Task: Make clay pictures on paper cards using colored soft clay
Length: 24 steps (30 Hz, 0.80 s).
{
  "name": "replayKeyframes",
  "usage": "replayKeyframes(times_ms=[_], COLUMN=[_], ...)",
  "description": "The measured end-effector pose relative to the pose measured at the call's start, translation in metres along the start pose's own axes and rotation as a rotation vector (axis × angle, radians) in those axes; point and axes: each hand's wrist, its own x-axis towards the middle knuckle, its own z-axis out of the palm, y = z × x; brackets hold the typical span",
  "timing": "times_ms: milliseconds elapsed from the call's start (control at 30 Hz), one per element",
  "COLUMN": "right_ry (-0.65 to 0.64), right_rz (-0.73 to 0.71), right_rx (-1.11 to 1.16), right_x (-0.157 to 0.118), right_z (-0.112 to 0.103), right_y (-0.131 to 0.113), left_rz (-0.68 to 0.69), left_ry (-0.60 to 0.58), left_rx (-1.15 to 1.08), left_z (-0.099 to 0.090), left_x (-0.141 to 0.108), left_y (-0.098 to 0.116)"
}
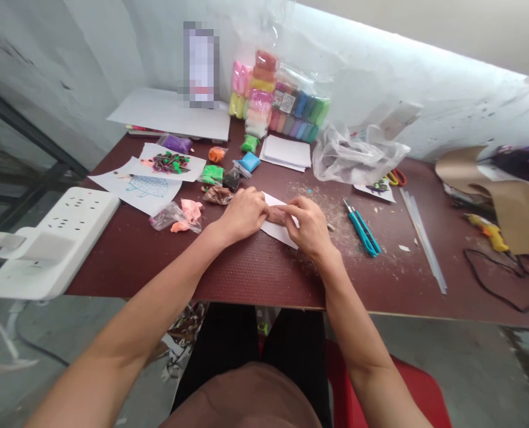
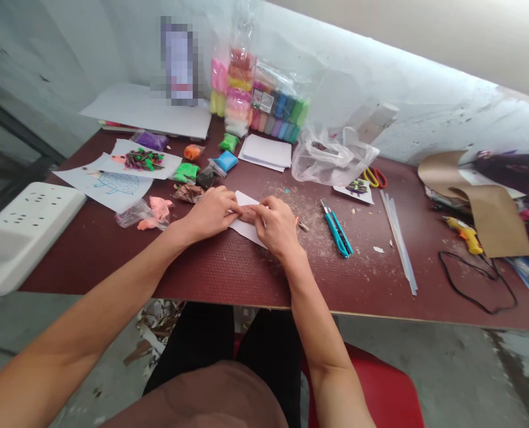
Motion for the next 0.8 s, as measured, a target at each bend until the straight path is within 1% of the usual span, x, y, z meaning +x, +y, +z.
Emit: replayKeyframes(times_ms=[33,133,233,300,367,500,567,700,800], right_ry=[-0.004,-0.073,-0.096,-0.090,-0.063,0.053,0.041,-0.050,-0.008], right_rz=[0.010,0.017,0.021,0.020,0.037,0.125,0.132,0.131,0.126], right_rx=[-0.036,-0.117,-0.136,-0.108,-0.044,0.040,0.013,-0.055,-0.027], right_x=[0.000,0.000,0.000,0.000,0.000,0.000,0.000,-0.001,-0.002], right_z=[0.001,0.004,0.007,0.008,0.008,0.007,0.008,0.011,0.010], right_y=[0.001,0.000,-0.001,0.000,0.003,0.012,0.013,0.011,0.013], left_rz=[0.008,0.007,0.027,0.076,0.122,0.154,0.152,0.155,0.170], left_ry=[-0.002,-0.003,0.029,0.028,-0.007,-0.051,-0.054,-0.063,-0.042], left_rx=[0.000,-0.006,-0.026,-0.037,-0.043,-0.080,-0.096,-0.096,-0.111], left_z=[0.000,-0.002,-0.004,-0.003,-0.001,0.003,0.004,0.004,0.004], left_x=[0.000,-0.001,-0.002,-0.002,-0.002,-0.001,-0.001,0.000,-0.001], left_y=[0.000,-0.001,0.001,0.003,0.005,0.007,0.007,0.006,0.007])
